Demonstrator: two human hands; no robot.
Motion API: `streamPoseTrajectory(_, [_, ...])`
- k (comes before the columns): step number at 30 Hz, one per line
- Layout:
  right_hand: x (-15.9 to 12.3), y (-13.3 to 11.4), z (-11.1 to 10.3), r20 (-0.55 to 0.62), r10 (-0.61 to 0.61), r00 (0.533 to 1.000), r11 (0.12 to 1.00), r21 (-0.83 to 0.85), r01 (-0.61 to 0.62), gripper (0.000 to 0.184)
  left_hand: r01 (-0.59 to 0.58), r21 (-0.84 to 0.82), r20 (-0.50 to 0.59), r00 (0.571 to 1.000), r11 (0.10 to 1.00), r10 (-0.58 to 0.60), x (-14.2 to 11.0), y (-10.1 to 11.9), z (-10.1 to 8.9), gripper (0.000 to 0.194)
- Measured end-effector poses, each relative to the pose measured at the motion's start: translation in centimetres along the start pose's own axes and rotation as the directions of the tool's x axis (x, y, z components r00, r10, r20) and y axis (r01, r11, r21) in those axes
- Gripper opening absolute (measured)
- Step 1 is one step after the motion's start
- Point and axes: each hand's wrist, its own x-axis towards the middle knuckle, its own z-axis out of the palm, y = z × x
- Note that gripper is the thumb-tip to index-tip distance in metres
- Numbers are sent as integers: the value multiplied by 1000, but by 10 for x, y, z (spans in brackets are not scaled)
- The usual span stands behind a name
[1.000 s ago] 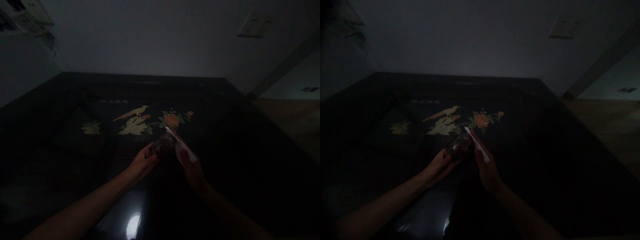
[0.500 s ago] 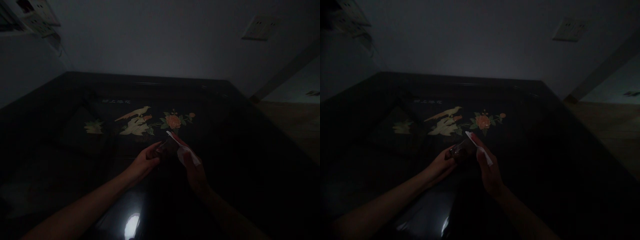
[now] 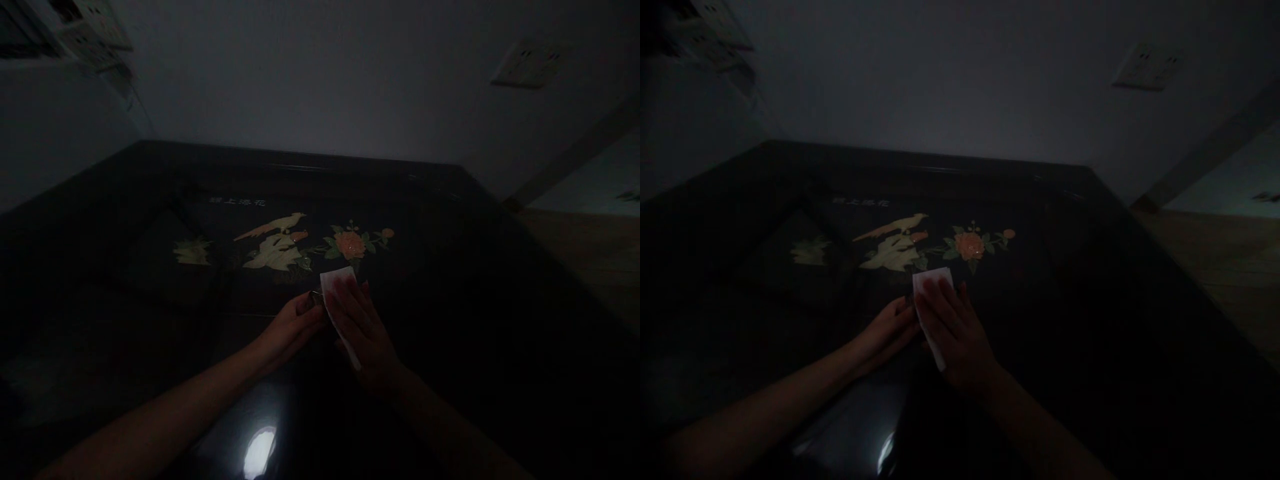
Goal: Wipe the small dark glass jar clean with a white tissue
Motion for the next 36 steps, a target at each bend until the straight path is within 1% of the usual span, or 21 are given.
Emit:
streamPoseTrajectory(2, [1,0,1,15,-16,1000,997,-77,17,64,3,0,-14,1000,1000,-3,-1,1,3,23])
streamPoseTrajectory(4, [2,1,1,13,0,1000,995,-102,2,63,12,7,-16,1000,1000,-12,-1,2,4,27])
streamPoseTrajectory(7, [2,1,-1,-18,63,998,996,-65,-64,61,-6,2,11,1000,1000,6,0,2,4,39])
streamPoseTrajectory(10, [3,0,-1,-40,100,994,994,-41,-101,62,-33,0,23,999,999,33,1,0,2,43])
streamPoseTrajectory(13, [4,-2,-1,-32,33,999,995,-88,-36,64,-23,6,0,1000,1000,23,1,-1,0,43])
streamPoseTrajectory(16, [4,-3,-1,-2,-37,999,992,-118,37,65,-21,12,-56,998,1000,21,0,0,1,45])
streamPoseTrajectory(18, [4,-3,-2,-14,-31,999,994,-109,29,64,-28,18,-85,996,999,29,0,0,2,48])
streamPoseTrajectory(20, [5,-1,-4,-42,2,999,996,-85,-5,63,-31,22,-106,994,999,34,0,1,4,54])
streamPoseTrajectory(23, [5,0,-5,-62,34,998,999,-27,-35,63,-33,20,-108,994,999,35,0,0,4,58])
streamPoseTrajectory(26, [4,0,-7,-54,4,999,1000,-11,-5,65,-36,43,-79,996,998,39,1,-2,2,57])
streamPoseTrajectory(30, [6,-4,-10,18,-59,998,996,-65,60,63,-56,139,-93,993,989,69,3,-3,-1,56])
streamPoseTrajectory(32, [7,-5,-12,31,-65,997,995,-76,67,62,-76,197,-102,990,977,98,3,-1,-1,57])
streamPoseTrajectory(34, [9,-6,-12,15,-55,998,995,-81,56,62,-86,242,-122,985,966,118,4,1,-1,59])
streamPoseTrajectory(36, [9,-5,-12,22,-44,999,995,-93,46,62,-78,253,-147,982,964,118,4,2,-1,59])
